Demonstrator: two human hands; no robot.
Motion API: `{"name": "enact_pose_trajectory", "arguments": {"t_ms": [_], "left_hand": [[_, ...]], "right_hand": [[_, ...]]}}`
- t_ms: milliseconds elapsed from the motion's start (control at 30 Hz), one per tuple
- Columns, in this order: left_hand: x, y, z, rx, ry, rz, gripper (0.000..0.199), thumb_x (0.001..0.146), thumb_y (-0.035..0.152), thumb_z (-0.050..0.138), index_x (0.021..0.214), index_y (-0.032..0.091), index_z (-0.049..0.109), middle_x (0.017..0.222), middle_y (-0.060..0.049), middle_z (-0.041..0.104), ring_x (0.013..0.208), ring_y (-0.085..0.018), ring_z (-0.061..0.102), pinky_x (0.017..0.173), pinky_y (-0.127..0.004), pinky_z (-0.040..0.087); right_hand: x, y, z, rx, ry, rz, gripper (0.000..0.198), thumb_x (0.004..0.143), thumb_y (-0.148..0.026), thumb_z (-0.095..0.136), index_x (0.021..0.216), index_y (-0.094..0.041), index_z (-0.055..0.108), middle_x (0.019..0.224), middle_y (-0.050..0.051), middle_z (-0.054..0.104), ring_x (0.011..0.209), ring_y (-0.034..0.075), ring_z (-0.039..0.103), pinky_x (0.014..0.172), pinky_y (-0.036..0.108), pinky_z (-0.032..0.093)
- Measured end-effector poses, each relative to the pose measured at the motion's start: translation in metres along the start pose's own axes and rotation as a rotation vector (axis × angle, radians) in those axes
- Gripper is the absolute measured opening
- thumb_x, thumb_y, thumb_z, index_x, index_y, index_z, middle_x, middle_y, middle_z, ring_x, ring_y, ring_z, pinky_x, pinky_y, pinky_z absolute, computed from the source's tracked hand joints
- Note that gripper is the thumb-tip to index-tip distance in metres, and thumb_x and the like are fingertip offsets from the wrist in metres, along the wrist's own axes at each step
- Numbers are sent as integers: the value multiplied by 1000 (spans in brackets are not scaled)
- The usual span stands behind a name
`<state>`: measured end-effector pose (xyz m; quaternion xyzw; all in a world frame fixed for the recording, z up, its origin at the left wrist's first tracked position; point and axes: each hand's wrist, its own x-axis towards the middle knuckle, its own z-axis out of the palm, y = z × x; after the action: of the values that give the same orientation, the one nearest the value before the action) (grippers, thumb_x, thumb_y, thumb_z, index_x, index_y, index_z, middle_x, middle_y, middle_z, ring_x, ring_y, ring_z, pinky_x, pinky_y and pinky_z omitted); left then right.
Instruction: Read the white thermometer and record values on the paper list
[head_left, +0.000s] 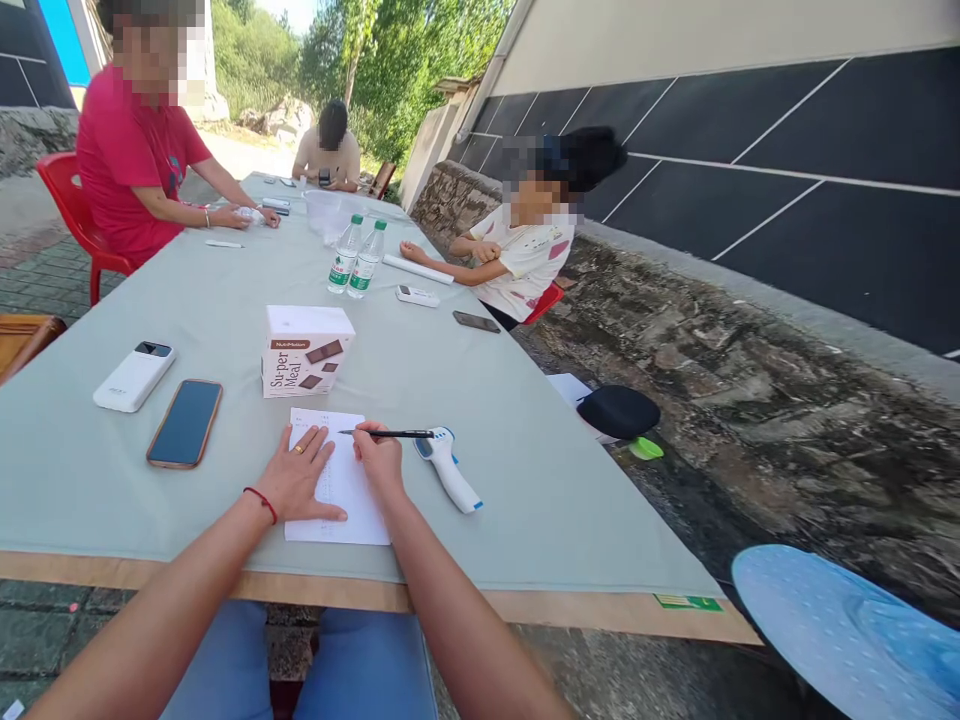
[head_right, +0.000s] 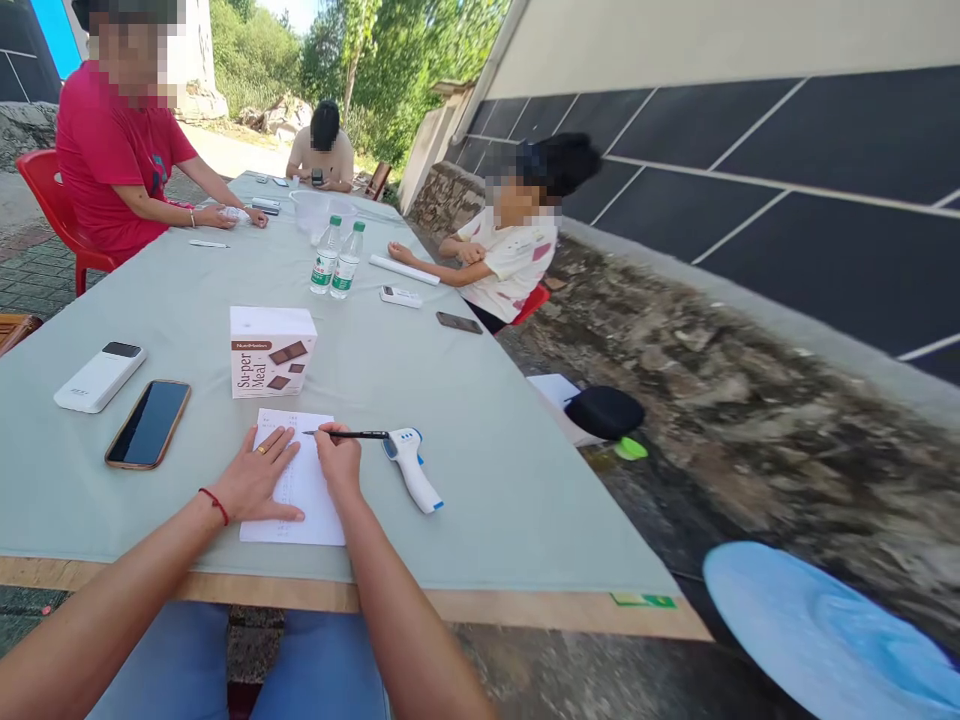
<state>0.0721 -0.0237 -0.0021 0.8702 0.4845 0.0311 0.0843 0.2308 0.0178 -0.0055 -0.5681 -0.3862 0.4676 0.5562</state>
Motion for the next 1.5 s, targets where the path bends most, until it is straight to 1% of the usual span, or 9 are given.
{"name": "enact_pose_trajectory", "arguments": {"t_ms": [100, 233, 333, 433, 600, 700, 867, 1133, 1500], "left_hand": [[0, 3, 2, 8, 20, -1, 107, 71, 85, 46, 148, 11, 35, 157, -22, 23, 147, -37, 20, 118, -60, 4], [-1, 6, 0, 4, 37, 0, 103, 72, 83, 48, 146, 12, 38, 156, -23, 26, 146, -38, 22, 118, -60, 5], [-2, 8, -1, -4, 61, 4, 101, 71, 82, 50, 145, 14, 41, 155, -22, 30, 145, -40, 25, 117, -60, 7], [-2, 9, -1, -19, 65, 12, 100, 72, 81, 52, 143, 12, 43, 154, -23, 32, 144, -40, 26, 117, -60, 8], [-2, 11, 0, -58, 79, 53, 94, 74, 78, 53, 141, 13, 45, 152, -19, 39, 141, -36, 33, 119, -53, 14], [-2, 11, -1, -66, 74, 47, 94, 73, 77, 55, 140, 13, 45, 150, -18, 41, 140, -36, 34, 118, -50, 17], [-2, 12, 0, -86, 82, 43, 93, 73, 77, 55, 139, 13, 46, 150, -18, 41, 140, -36, 33, 118, -51, 17], [-1, 11, 2, -99, 86, 43, 94, 72, 77, 56, 140, 13, 45, 151, -18, 40, 141, -36, 33, 118, -51, 16], [-2, 11, 5, -108, 106, 47, 92, 73, 78, 54, 140, 17, 44, 150, -17, 41, 140, -36, 34, 117, -52, 16]], "right_hand": [[2, 10, -3, -100, 17, -62, 22, 61, -41, 60, 68, -20, 56, 47, -7, 48, 47, 12, 42, 48, 26, 36], [5, 13, -5, -123, -16, -88, 25, 65, -43, 55, 73, -20, 58, 51, -5, 53, 49, 13, 47, 50, 27, 39], [6, 12, -6, -177, -56, -107, 24, 63, -39, 55, 75, -20, 62, 58, -2, 60, 55, 15, 52, 55, 27, 43], [6, 13, -7, -231, -37, -123, 22, 61, -38, 57, 74, -21, 62, 61, -1, 62, 58, 16, 54, 57, 28, 45], [6, 19, -11, -295, 7, -128, 22, 64, -42, 55, 71, -22, 60, 60, -1, 62, 57, 17, 55, 58, 29, 46], [7, 21, -12, -312, -5, -127, 21, 64, -41, 55, 71, -22, 60, 61, 0, 63, 60, 18, 57, 59, 30, 46], [5, 23, -14, -356, -40, -127, 21, 66, -41, 55, 73, -22, 61, 63, -1, 65, 61, 18, 58, 60, 30, 46], [5, 27, -15, -420, -41, -140, 25, 68, -44, 54, 75, -22, 63, 65, 0, 67, 60, 19, 59, 59, 30, 44], [6, 29, -16, -463, -57, -158, 23, 69, -44, 54, 75, -23, 62, 64, -1, 67, 60, 19, 59, 59, 30, 43]]}}
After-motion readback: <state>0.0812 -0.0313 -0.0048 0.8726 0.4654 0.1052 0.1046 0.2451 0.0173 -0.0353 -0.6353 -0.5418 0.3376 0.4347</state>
